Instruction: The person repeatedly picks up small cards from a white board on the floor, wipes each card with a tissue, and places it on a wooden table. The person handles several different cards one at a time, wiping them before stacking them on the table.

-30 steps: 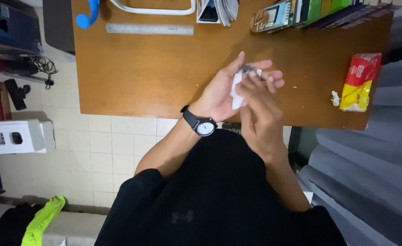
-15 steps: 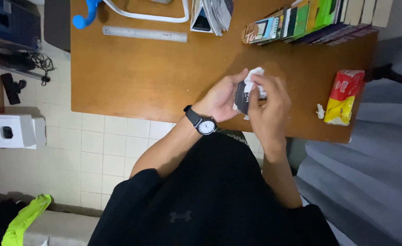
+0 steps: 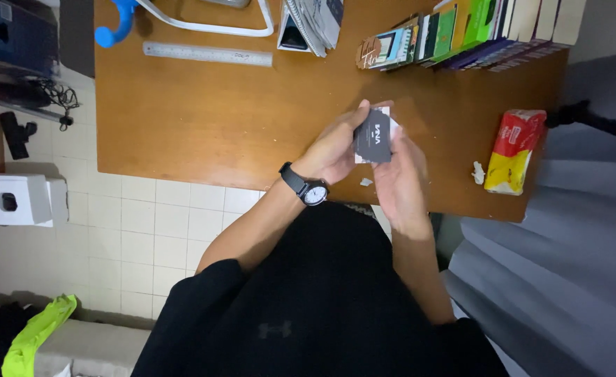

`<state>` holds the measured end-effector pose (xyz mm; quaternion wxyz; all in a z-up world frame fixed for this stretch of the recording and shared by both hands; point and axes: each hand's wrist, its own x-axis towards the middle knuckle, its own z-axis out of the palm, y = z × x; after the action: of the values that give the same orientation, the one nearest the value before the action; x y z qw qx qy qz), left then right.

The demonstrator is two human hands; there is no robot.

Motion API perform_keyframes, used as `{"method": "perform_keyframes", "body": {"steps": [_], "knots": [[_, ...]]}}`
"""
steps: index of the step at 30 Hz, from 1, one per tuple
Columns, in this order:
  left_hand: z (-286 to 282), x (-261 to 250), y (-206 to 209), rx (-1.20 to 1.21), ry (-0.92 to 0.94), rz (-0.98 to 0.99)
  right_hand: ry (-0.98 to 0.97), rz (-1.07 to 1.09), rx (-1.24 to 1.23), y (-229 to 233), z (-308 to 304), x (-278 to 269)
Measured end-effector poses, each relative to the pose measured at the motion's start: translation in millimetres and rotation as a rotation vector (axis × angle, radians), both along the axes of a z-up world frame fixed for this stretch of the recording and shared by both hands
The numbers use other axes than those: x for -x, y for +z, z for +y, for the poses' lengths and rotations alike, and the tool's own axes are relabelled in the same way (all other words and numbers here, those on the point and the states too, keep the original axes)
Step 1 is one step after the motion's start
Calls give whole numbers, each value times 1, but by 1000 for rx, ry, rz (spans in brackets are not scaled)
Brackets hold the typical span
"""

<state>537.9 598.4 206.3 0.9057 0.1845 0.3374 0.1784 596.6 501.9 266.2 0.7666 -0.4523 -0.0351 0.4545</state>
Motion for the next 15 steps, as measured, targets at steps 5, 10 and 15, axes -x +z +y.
{"method": "perform_keyframes", "body": {"steps": [5,10,15], "knots": [[1,0,10,-3,-7,-91,76,-253,203,-43,-4,-15],[8,0,1,22,-56,-349,2,-380,321,-79,-8,-26],[9,2,2,153,-17,-474,-4,-501,337,-48,-8,-17]]}}
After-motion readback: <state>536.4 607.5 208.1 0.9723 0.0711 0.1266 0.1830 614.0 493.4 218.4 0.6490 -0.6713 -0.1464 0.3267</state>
